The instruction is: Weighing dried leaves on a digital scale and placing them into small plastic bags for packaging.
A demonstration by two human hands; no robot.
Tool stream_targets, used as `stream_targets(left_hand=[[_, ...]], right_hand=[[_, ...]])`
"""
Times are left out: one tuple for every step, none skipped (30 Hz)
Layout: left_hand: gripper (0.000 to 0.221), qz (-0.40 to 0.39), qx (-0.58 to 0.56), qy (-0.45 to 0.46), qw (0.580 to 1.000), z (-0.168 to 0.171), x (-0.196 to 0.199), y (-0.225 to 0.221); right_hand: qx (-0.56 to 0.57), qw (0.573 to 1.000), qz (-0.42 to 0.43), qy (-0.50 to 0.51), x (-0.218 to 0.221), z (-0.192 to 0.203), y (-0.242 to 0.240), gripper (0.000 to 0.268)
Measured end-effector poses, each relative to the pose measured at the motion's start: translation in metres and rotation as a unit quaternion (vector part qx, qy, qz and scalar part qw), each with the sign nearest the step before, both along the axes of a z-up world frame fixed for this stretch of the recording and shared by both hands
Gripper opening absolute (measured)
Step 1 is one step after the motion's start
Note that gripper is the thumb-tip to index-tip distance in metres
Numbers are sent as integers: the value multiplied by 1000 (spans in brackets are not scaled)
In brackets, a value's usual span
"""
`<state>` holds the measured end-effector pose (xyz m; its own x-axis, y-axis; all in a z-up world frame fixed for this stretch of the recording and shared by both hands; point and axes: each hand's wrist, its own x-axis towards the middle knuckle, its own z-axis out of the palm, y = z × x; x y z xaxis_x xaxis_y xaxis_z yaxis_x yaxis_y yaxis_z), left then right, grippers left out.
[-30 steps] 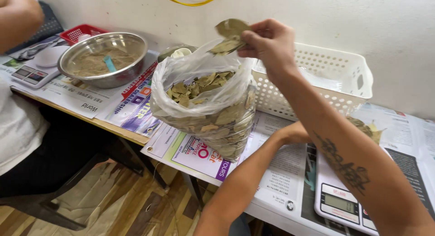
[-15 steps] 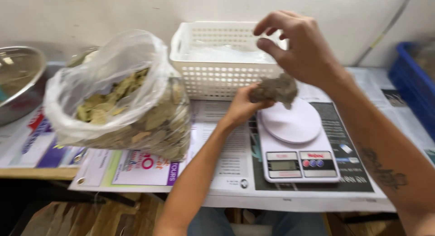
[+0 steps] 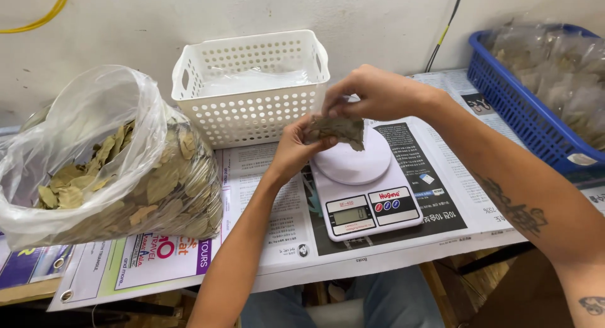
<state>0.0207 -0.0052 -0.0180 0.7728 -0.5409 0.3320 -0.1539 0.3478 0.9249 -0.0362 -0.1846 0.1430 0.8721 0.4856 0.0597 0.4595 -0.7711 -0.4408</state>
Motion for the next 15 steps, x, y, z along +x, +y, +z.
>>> stream_targets(left_hand=[[49, -2, 0, -1, 1000, 3, -3, 0], [45, -4, 4, 3, 1000, 5, -6, 1], [41, -5, 8, 8, 1000, 8, -9, 1], [41, -7, 8, 8, 1000, 11, -13, 0], [39, -3, 6, 18, 1000, 14, -16, 0], [37, 1, 3, 28, 1000, 17, -20, -1], [37, -1, 3, 30, 1000, 18, -22, -2], [33, 9, -6, 42, 999, 19, -23, -3], [29, 20, -15, 54, 998, 20, -25, -3], [29, 19, -13, 54, 998, 11, -16, -5], [28, 40, -21, 60, 997, 2, -6, -7], [28, 61, -28, 66, 996, -7, 3, -9], [28, 60, -26, 67, 996, -2, -2, -7], [24, 77, -26, 67, 994, 4, -7, -5], [19, 94, -26, 66, 993, 10, -12, -3]], right_hand=[[0, 1000, -2, -1, -3, 5, 3, 14], [-7, 999, -8, 48, -5, 10, 6, 21], [-13, 995, -15, 97, -7, 16, 9, 28], [-13, 995, -17, 98, -4, 12, 5, 28], [-12, 994, -6, 112, -1, 8, 1, 30], [-12, 992, 6, 127, 2, 4, -3, 32], [-11, 992, 4, 129, -1, 5, -6, 32], [9, 991, 9, 137, -3, 6, -9, 29], [29, 989, 15, 144, -5, 7, -13, 27], [31, 989, 14, 144, -5, 9, -15, 27], [24, 994, 18, 105, -6, 11, -17, 24], [16, 997, 22, 66, -7, 13, -20, 27], [18, 997, 21, 68, -8, 11, -22, 27], [24, 998, 11, 51, -9, 11, -25, 25], [31, 999, 1, 33, -10, 10, -27, 23]])
